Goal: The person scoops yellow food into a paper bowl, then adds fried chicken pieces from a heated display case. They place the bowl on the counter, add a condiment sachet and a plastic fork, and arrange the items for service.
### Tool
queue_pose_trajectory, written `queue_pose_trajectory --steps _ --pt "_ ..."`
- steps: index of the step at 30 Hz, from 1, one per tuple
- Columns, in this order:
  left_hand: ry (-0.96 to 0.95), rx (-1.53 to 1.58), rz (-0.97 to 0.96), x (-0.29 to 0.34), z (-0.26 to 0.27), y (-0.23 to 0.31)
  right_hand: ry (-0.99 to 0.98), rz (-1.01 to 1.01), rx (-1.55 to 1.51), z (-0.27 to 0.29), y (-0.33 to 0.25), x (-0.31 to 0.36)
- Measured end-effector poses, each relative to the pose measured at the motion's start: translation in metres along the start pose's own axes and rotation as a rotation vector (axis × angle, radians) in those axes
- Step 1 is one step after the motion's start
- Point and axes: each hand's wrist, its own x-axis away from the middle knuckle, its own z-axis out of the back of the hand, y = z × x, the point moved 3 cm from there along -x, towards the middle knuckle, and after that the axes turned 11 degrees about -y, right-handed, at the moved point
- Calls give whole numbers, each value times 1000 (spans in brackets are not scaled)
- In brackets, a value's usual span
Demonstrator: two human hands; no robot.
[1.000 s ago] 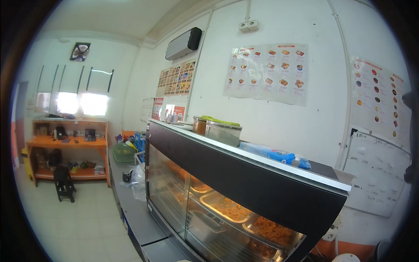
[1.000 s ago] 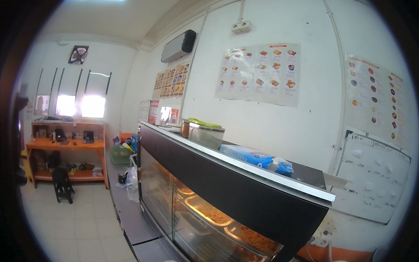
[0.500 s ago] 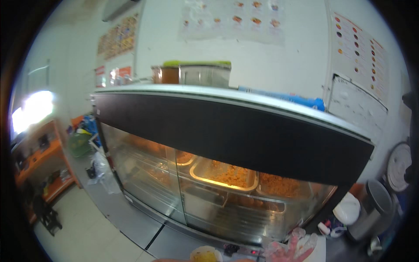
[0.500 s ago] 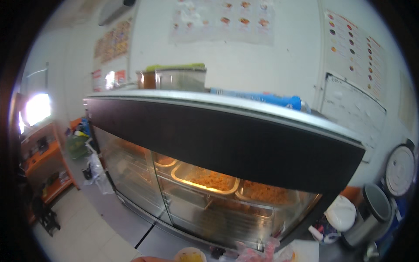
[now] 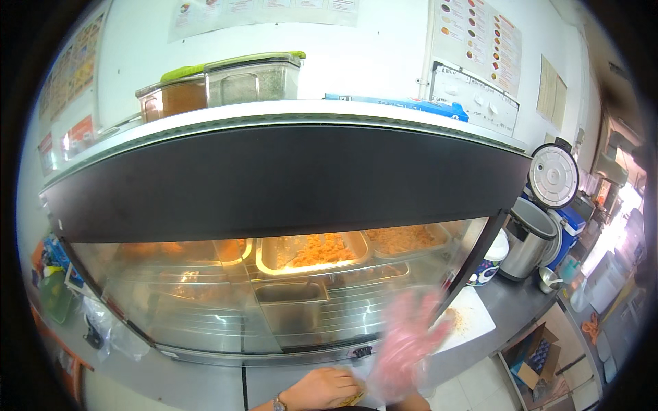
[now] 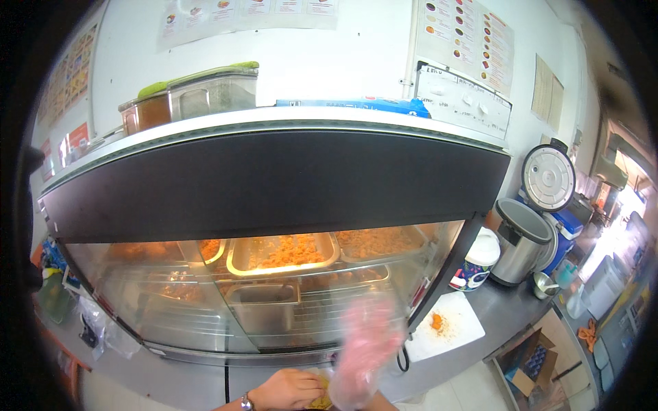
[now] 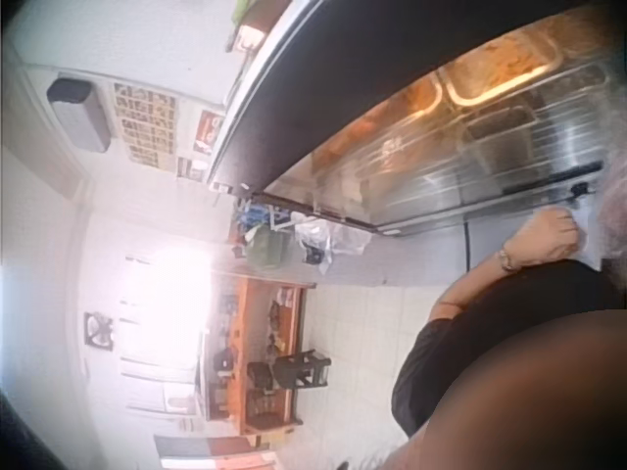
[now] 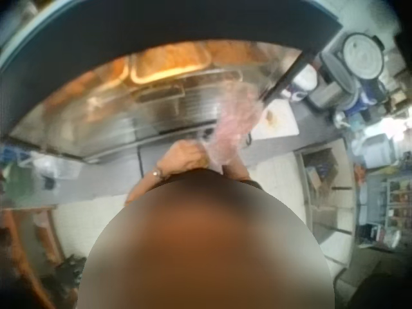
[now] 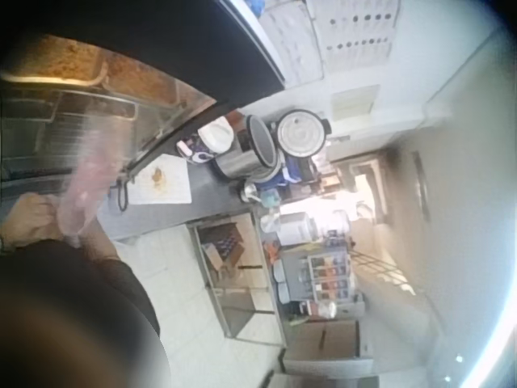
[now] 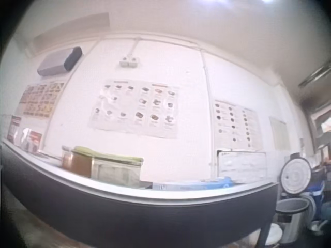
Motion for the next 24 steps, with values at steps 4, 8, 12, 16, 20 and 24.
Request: queue_pose_trajectory --steps 4,8,12,16,20,24 --pt "195 -81 294 56 -2 -26 115 236 952 71 28 -38" --pt "403 133 980 152 -26 -47 69 -34 1327 111 86 -40" --pt "668 -32 1172 214 -42 -43 112 -121 728 110 115 -21" --pt "745 -129 1197 214 -49 -26 151 -198 593 101 102 -12" --pt "774 -158 1271 197 -49 -17 -413 -107 682 75 69 -14" --pt "829 -172 1255 194 -52 -20 -690 31 606 51 42 -53"
